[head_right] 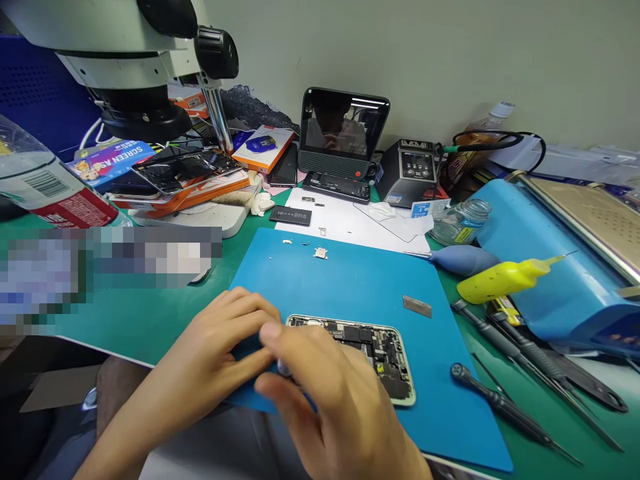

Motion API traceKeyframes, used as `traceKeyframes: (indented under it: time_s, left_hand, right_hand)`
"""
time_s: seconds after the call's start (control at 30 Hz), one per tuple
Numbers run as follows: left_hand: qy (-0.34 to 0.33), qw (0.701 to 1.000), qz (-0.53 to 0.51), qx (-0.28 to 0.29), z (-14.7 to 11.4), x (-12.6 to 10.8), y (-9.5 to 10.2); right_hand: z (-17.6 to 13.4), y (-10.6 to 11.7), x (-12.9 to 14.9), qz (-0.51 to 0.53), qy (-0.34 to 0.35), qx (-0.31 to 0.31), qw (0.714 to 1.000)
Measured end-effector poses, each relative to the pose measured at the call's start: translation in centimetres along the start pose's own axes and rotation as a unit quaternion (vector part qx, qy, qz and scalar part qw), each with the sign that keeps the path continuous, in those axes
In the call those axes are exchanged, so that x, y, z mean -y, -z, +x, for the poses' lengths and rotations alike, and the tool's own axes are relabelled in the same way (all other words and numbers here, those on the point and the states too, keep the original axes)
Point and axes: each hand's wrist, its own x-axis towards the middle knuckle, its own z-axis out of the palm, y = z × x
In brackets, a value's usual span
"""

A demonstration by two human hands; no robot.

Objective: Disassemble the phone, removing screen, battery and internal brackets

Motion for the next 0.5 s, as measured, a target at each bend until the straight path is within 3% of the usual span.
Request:
traceKeyframes:
  time_s: [0.13, 0.37, 0.5]
  left_hand:
    - [0.001, 1.0, -0.016, 0.006, 0.05, -0.09, 0.26]
    - [0.022, 1.0, -0.011, 0.012, -0.07, -0.1, 0.25]
    - [0.025, 0.999, -0.025, 0.001, -0.15, -0.05, 0.11]
  right_hand:
    - [1.29, 0.13, 0.31, -0.029, 0.05, 0.01, 0.998]
    - [0.74, 0.96, 0.87, 0.018, 0.01, 0.028, 0.999]
    - [1.03, 0.7, 0.82, -0.033, 0.05, 0.005, 0.998]
